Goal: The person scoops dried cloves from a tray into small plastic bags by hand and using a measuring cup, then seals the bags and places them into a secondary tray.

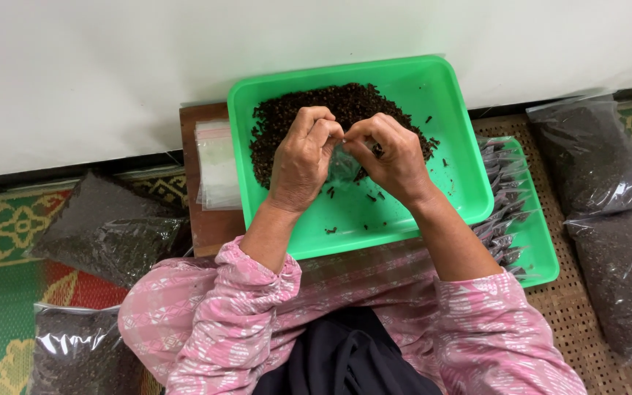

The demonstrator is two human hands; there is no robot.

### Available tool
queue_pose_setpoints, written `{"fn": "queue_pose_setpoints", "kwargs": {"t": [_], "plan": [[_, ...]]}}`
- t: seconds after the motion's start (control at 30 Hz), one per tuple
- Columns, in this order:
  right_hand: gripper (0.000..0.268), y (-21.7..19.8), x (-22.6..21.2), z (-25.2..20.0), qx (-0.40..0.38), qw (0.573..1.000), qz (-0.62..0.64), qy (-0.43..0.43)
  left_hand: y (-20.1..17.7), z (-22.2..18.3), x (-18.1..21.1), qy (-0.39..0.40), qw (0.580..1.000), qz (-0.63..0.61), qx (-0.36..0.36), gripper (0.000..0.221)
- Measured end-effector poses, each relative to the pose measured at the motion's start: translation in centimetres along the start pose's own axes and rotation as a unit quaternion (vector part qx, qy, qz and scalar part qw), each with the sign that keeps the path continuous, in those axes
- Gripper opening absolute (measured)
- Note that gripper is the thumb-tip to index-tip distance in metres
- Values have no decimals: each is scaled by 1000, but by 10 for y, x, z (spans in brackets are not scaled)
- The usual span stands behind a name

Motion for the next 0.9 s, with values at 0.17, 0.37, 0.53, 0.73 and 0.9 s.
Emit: {"fn": "queue_pose_setpoints", "kwargs": {"t": [0.17, 0.37, 0.53, 0.73, 0.9], "plan": [[9, 4, -2, -3, -45, 998, 21, 32, -3, -2, 5, 21, 1000, 13, 2, 13], [14, -2, -12, 6, -76, 996, 4, 40, 2, 0, -3, 14, 1000, -5, -6, 13], [16, -5, -17, 3, -101, 992, -38, 71, 4, -4, -1, 17, 999, 40, -32, 14], [18, -9, -25, 6, -111, 988, -84, 69, 22, -13, -14, 8, 993, 70, -92, 23], [17, -11, -19, 1, -116, 985, -106, 76, 37, -19, -21, 2, 988, 94, -123, 26]]}}
Point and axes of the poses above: each hand's wrist, its own z-axis towards the middle knuckle, its own y-axis out of the palm, x = y × z, the point moved 9 cm from there along z, towards the middle knuckle, and after that the axes turned 11 degrees about z, right-handed, at the moved point
